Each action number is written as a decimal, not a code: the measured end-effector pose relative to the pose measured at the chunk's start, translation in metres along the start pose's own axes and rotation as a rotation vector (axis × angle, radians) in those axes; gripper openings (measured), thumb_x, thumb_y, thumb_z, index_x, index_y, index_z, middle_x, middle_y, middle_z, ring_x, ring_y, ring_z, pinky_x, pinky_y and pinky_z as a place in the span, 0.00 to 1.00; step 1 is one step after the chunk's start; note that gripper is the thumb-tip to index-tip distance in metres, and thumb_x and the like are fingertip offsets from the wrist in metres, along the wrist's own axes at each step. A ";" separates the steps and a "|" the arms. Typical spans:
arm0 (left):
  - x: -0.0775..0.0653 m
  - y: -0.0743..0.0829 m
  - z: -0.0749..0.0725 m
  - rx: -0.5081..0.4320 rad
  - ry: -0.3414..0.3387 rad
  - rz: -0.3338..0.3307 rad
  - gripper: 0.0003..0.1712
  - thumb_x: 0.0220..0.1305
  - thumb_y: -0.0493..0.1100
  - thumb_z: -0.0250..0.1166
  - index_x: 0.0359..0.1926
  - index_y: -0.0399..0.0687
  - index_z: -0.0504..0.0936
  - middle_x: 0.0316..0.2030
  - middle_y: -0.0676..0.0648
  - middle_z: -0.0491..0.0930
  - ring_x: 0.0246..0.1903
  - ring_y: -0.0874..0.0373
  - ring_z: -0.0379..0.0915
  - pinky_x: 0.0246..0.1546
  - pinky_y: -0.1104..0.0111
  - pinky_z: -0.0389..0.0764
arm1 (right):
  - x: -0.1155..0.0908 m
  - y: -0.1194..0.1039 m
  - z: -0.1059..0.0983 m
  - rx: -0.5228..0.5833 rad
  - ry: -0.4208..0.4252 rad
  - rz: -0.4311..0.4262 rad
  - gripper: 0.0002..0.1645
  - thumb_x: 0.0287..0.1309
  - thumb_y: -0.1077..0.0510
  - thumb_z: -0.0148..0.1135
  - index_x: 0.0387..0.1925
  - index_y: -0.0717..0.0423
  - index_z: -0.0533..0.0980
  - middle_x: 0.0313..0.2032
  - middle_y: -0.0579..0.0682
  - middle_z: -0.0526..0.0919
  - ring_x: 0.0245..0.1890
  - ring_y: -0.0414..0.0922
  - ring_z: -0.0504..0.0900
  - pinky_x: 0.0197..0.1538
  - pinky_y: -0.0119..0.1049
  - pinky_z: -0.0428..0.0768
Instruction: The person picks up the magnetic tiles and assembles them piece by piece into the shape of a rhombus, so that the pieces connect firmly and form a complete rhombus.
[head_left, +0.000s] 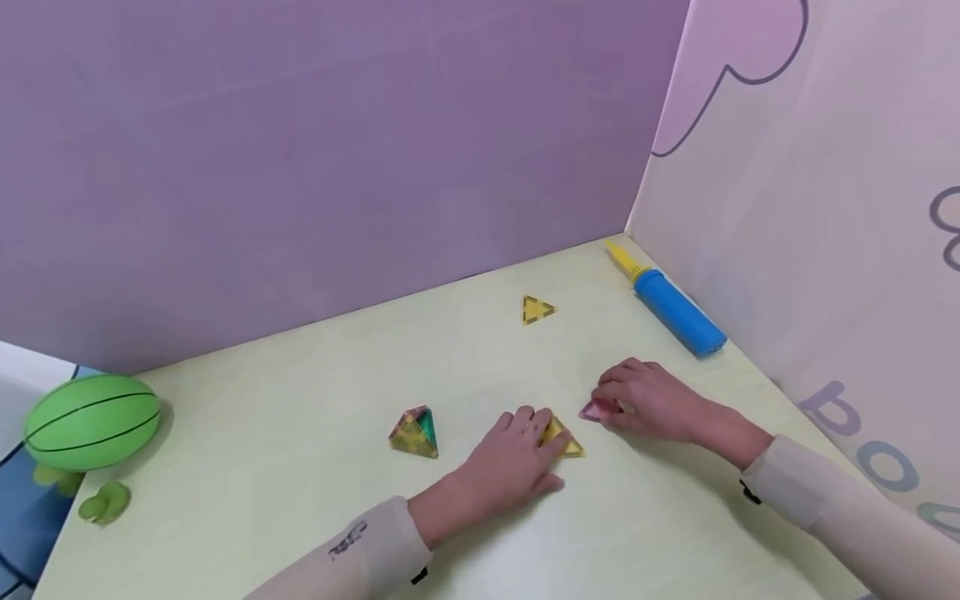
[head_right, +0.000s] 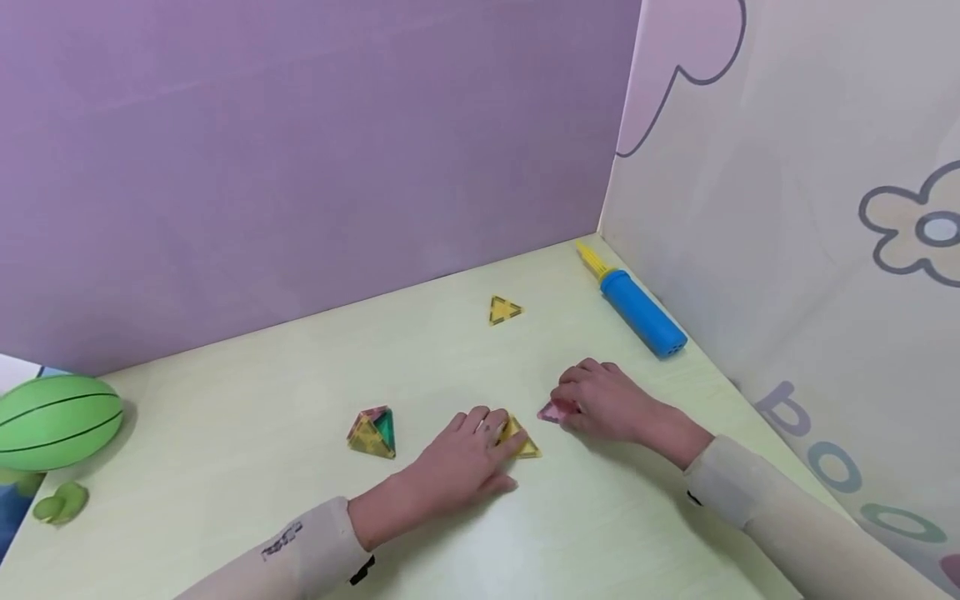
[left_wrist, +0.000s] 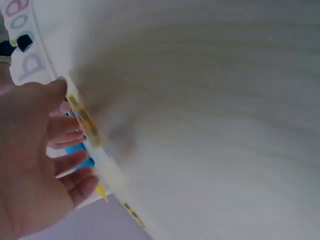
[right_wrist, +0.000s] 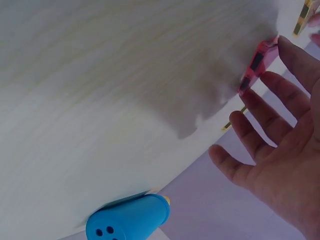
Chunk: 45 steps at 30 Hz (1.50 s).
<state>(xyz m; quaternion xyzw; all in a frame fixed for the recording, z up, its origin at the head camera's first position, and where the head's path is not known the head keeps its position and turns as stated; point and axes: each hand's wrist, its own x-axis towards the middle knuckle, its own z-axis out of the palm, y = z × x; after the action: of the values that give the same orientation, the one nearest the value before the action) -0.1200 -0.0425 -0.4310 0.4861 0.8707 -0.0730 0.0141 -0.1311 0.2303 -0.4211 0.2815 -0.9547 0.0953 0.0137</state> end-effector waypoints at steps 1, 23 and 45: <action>0.000 -0.003 0.000 -0.019 -0.003 0.011 0.36 0.74 0.69 0.46 0.75 0.62 0.62 0.72 0.48 0.63 0.69 0.49 0.60 0.64 0.57 0.71 | 0.002 0.000 0.000 -0.003 0.003 0.006 0.22 0.53 0.48 0.76 0.50 0.49 0.85 0.50 0.51 0.85 0.53 0.53 0.78 0.53 0.56 0.79; -0.001 0.001 0.002 0.020 -0.015 0.045 0.38 0.74 0.71 0.36 0.77 0.62 0.58 0.75 0.45 0.59 0.73 0.45 0.55 0.69 0.55 0.66 | 0.026 0.008 -0.003 0.053 -0.033 0.033 0.20 0.58 0.49 0.72 0.53 0.46 0.85 0.45 0.50 0.83 0.47 0.49 0.74 0.46 0.48 0.77; -0.004 0.001 0.003 0.032 0.060 0.108 0.27 0.76 0.63 0.48 0.70 0.68 0.71 0.70 0.52 0.70 0.70 0.47 0.62 0.61 0.55 0.74 | 0.013 0.020 0.000 0.088 -0.039 0.036 0.26 0.57 0.46 0.72 0.56 0.51 0.82 0.49 0.50 0.83 0.52 0.51 0.74 0.51 0.50 0.76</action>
<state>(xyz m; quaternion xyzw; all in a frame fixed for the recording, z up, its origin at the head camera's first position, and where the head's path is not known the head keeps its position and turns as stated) -0.1175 -0.0459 -0.4333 0.5345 0.8420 -0.0712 -0.0159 -0.1530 0.2402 -0.4237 0.2665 -0.9546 0.1320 -0.0189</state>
